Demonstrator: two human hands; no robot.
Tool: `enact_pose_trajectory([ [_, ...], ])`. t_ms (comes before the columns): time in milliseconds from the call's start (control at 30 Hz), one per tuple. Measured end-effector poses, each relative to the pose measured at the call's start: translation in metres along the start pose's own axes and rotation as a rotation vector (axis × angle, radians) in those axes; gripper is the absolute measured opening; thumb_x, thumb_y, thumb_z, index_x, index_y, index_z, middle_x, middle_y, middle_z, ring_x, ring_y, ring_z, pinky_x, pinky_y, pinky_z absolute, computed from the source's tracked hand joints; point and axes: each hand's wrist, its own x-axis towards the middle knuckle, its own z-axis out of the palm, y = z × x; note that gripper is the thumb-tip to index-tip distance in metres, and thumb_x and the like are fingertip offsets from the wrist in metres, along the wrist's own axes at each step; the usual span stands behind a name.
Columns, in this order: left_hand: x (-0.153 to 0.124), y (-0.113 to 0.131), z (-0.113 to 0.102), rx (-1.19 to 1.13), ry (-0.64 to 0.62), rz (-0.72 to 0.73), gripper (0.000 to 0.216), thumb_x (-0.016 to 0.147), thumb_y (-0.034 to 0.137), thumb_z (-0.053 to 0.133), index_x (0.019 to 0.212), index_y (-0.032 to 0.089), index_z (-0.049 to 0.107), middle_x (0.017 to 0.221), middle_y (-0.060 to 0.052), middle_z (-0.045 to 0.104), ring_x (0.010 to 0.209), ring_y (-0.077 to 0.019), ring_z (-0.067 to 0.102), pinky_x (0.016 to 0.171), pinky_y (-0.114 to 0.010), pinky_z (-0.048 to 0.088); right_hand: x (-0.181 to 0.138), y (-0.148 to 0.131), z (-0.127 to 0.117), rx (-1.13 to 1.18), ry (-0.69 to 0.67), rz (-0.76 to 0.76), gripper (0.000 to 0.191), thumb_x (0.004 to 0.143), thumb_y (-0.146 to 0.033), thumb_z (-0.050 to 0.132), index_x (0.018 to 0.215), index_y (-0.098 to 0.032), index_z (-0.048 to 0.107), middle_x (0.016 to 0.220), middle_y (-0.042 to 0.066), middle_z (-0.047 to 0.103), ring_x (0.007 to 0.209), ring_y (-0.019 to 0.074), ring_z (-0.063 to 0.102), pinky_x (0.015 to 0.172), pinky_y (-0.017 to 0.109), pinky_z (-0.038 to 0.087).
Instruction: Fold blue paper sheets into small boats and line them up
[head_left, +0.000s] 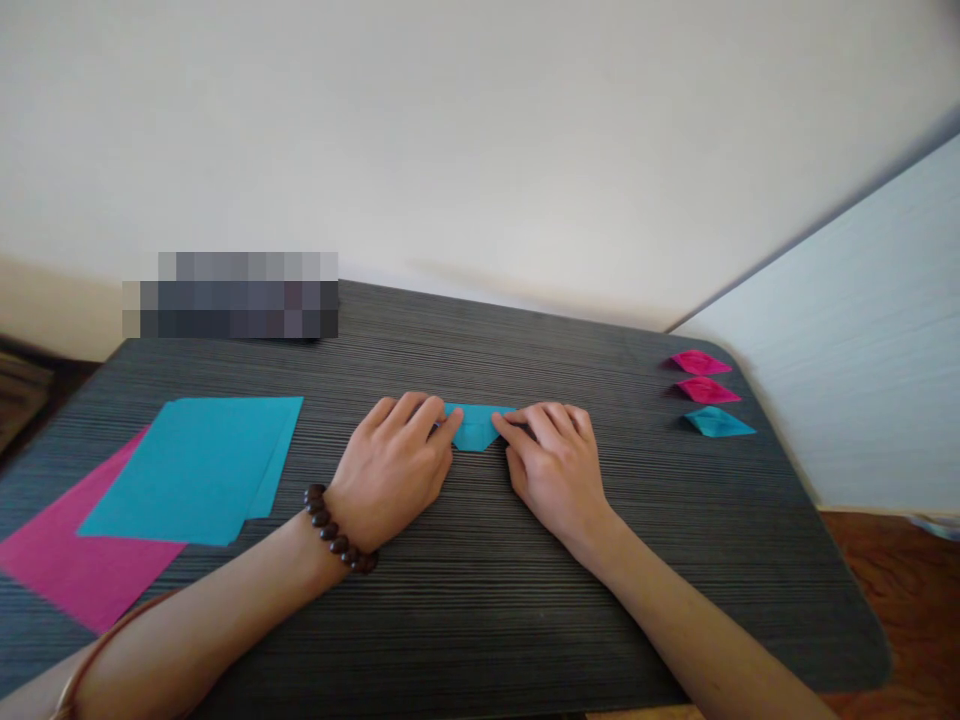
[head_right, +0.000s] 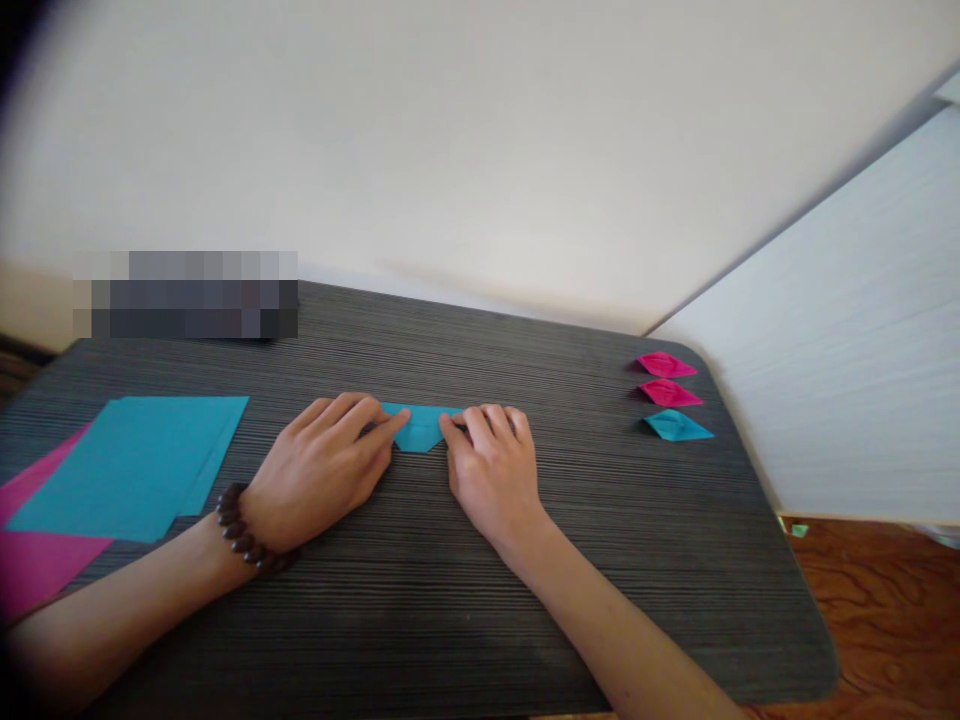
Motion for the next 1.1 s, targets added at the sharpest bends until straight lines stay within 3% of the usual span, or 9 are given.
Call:
enact_pose_trajectory([
  [233, 0.002, -0.021, 0.011, -0.305, 0.072, -0.009, 0.019, 0.088, 0.027, 0.049, 0.095, 0.020, 0.065, 0.096, -0.006, 0.059, 0.093, -0.0214, 0.050, 0.081, -0.039, 0.044, 0.009, 0.007, 0.004, 0.237, 0.008, 0.133, 0.016, 0.086, -0.029, 0.052, 0.095, -0.022, 0.064, 0.096, 0.005, 0.058, 0.089, 0.0205, 0.051, 0.077, 0.037, 0.038],
  [500, 0.006, -0.023, 0.014, -0.435, 0.058, -0.037, 0.019, 0.086, 0.032, 0.052, 0.094, 0.021, 0.066, 0.100, -0.005, 0.061, 0.096, -0.0215, 0.050, 0.087, -0.041, 0.041, 0.009, 0.011, 0.006, 0.372, -0.024, 0.071, 0.013, 0.085, -0.028, 0.055, 0.095, -0.024, 0.062, 0.100, 0.005, 0.056, 0.092, 0.0192, 0.052, 0.078, 0.036, 0.041],
  [633, 0.008, -0.022, 0.011, -0.569, 0.079, -0.075, 0.025, 0.090, 0.029, 0.045, 0.105, 0.020, 0.063, 0.104, -0.005, 0.064, 0.100, -0.0191, 0.052, 0.091, -0.036, 0.041, 0.010, 0.011, 0.004, 0.370, 0.009, 0.036, 0.014, 0.089, -0.024, 0.049, 0.093, -0.022, 0.062, 0.098, 0.005, 0.058, 0.090, 0.0177, 0.053, 0.079, 0.035, 0.042],
  [767, 0.008, -0.022, 0.004, -0.704, 0.004, -0.223, 0.032, 0.091, 0.034, 0.042, 0.115, 0.021, 0.059, 0.104, -0.003, 0.067, 0.089, -0.0167, 0.060, 0.080, -0.030, 0.047, 0.010, 0.010, 0.003, 0.367, 0.120, 0.015, 0.013, 0.088, -0.022, 0.050, 0.093, -0.022, 0.062, 0.097, 0.005, 0.058, 0.089, 0.0178, 0.054, 0.080, 0.036, 0.043],
  [900, 0.009, -0.024, -0.002, -0.727, -0.125, -0.272, 0.041, 0.081, 0.043, 0.056, 0.118, 0.026, 0.056, 0.084, 0.002, 0.069, 0.061, -0.0126, 0.058, 0.059, -0.024, 0.047, 0.010, 0.008, 0.003, 0.388, 0.231, 0.037, 0.011, 0.087, -0.020, 0.051, 0.092, -0.024, 0.061, 0.098, 0.005, 0.058, 0.090, 0.0181, 0.055, 0.079, 0.037, 0.045],
  [967, 0.009, -0.025, -0.002, -0.751, -0.141, -0.283, 0.038, 0.078, 0.041, 0.059, 0.112, 0.025, 0.060, 0.076, 0.002, 0.067, 0.060, -0.0130, 0.058, 0.057, -0.023, 0.046, 0.010, 0.007, 0.004, 0.400, 0.262, 0.042, 0.010, 0.086, -0.020, 0.052, 0.091, -0.024, 0.061, 0.103, 0.005, 0.056, 0.094, 0.0189, 0.054, 0.082, 0.038, 0.046],
  [1100, 0.009, -0.024, -0.001, -0.994, -0.119, -0.337, 0.027, 0.081, 0.034, 0.056, 0.104, 0.020, 0.061, 0.081, 0.000, 0.068, 0.071, -0.0149, 0.063, 0.064, -0.024, 0.049, 0.009, 0.005, 0.003, 0.492, 0.241, 0.017, 0.010, 0.086, -0.019, 0.051, 0.090, -0.024, 0.059, 0.117, 0.006, 0.051, 0.097, 0.0183, 0.055, 0.082, 0.038, 0.048],
])
